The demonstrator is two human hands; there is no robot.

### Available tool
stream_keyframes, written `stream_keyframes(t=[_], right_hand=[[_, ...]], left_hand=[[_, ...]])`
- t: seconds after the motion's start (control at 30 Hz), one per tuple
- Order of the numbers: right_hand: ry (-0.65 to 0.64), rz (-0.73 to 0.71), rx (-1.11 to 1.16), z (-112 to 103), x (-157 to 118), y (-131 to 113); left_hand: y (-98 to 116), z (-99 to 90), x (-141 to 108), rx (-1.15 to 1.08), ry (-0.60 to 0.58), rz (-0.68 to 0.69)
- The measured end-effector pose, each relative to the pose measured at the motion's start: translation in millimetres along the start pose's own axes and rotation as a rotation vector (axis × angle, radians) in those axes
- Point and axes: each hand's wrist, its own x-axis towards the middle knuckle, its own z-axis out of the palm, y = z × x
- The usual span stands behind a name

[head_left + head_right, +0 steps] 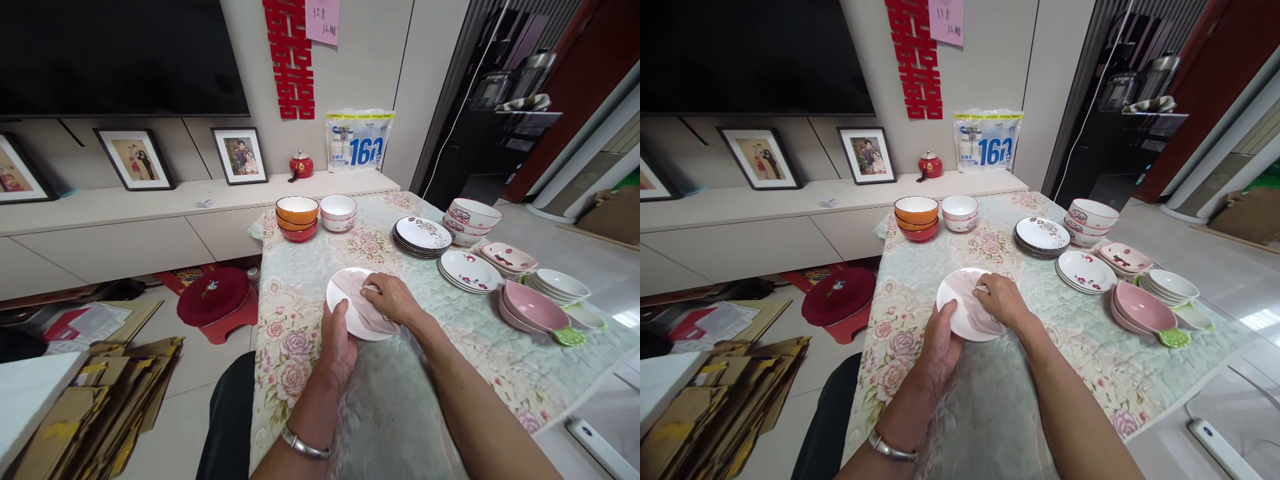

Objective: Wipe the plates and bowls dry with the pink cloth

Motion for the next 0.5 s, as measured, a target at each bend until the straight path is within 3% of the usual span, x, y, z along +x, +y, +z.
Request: stream_keyframes(t=[0.5], right_hand=[[-0.009, -0.004, -0.016, -1.2, -0.3, -1.0]], left_hand=[[0.5, 0.3, 0.1, 0.01, 0.001, -0.004]])
